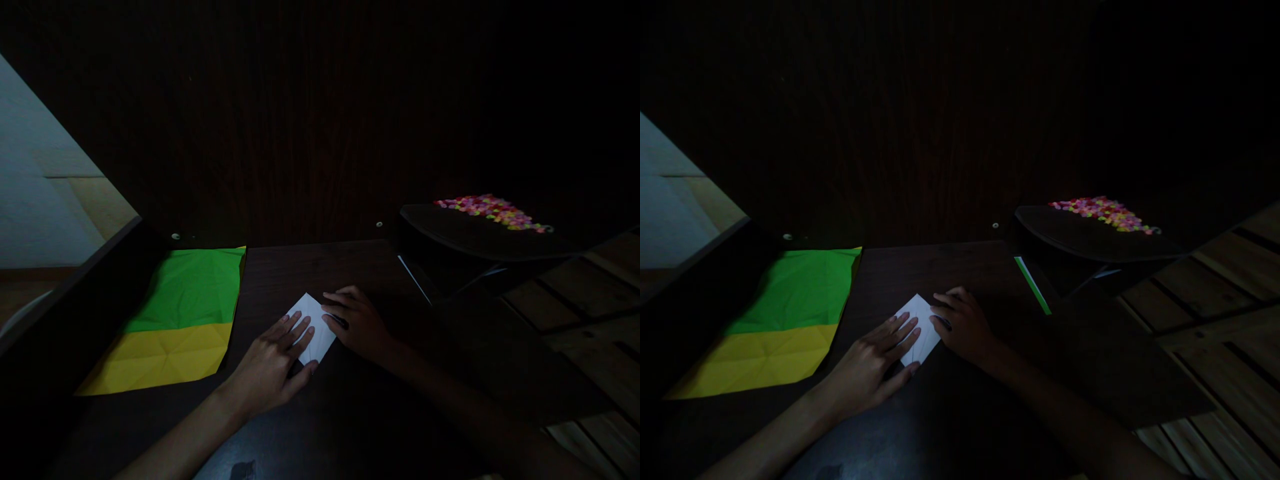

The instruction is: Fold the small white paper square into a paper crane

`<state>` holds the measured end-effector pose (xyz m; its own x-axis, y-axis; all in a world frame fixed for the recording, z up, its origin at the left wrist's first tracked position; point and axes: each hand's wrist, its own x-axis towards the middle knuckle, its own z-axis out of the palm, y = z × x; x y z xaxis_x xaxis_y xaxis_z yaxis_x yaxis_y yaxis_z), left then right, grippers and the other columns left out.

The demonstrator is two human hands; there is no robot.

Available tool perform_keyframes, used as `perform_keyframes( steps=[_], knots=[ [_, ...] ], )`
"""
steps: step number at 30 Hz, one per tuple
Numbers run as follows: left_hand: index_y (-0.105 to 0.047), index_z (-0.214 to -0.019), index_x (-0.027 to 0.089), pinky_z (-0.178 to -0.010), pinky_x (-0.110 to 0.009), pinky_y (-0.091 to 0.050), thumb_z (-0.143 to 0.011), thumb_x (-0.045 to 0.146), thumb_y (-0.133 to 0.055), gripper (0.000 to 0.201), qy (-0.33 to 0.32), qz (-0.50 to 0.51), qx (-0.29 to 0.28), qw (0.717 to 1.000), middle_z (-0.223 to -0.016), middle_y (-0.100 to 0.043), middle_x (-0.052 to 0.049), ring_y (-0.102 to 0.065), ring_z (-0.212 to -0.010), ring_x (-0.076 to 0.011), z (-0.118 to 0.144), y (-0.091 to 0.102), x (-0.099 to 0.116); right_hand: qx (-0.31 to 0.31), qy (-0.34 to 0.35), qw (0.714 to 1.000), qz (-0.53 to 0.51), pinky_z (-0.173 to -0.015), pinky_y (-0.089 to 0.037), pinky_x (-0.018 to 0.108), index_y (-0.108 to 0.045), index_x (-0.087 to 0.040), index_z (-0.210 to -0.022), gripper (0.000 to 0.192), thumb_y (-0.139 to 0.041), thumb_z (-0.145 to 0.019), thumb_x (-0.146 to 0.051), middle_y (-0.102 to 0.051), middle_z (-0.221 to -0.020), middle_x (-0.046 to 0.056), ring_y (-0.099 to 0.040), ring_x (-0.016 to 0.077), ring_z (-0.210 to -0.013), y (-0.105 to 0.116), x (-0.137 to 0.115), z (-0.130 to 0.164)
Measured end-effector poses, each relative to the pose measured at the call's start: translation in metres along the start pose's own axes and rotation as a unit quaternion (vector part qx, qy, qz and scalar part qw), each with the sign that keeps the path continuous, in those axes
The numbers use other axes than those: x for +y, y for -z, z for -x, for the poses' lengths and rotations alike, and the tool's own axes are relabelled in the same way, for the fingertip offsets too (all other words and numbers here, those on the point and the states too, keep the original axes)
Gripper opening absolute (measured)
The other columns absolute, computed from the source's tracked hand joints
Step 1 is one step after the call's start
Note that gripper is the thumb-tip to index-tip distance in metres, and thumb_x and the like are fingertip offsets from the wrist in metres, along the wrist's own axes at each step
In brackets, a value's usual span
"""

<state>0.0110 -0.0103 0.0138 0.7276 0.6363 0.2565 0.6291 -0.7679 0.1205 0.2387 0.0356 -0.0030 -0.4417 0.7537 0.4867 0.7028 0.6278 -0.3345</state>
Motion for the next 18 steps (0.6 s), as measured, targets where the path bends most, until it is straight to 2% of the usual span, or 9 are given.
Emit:
perform_keyframes(
  steps=[8, 11, 18],
  knots=[
    [-0.054, -0.133, 0.009, -0.104, -0.045, -0.049, -0.087, 0.023, -0.053, 0.048, -0.007, 0.009, 0.006, 1.000, -0.136, -0.058, -0.017, -0.050, -0.131, -0.0302, -0.0007, 0.0040, -0.0001, 0.008, -0.003, 0.999, -0.044, -0.085, -0.051, 0.044, -0.074, -0.021, -0.094, 0.019, -0.063, -0.081, -0.012, -0.072, -0.110, 0.008, -0.056, 0.0248, -0.099, 0.0012, 0.0046, -0.0015],
    [-0.056, -0.130, 0.006, -0.104, -0.045, -0.049, -0.082, 0.016, -0.051, 0.050, -0.012, 0.020, 0.004, 1.000, -0.136, -0.058, -0.019, -0.051, -0.130, -0.0300, -0.0004, 0.0035, -0.0020, 0.006, 0.005, 0.998, -0.069, -0.085, -0.051, 0.044, -0.071, -0.019, -0.097, 0.021, -0.063, -0.080, -0.012, -0.071, -0.107, 0.008, -0.056, 0.0250, -0.098, 0.0034, 0.0026, -0.0016],
    [-0.055, -0.132, 0.006, -0.106, -0.044, -0.047, -0.078, 0.008, -0.049, 0.054, -0.018, 0.012, -0.010, 1.000, -0.138, -0.056, -0.019, -0.051, -0.130, -0.0283, 0.0027, 0.0026, -0.0092, -0.032, 0.076, 0.992, -0.094, -0.087, -0.051, 0.044, -0.069, -0.019, -0.102, 0.018, -0.064, -0.084, -0.019, -0.068, -0.113, 0.009, -0.055, 0.0248, -0.103, 0.0103, 0.0011, 0.0003]
  ],
)
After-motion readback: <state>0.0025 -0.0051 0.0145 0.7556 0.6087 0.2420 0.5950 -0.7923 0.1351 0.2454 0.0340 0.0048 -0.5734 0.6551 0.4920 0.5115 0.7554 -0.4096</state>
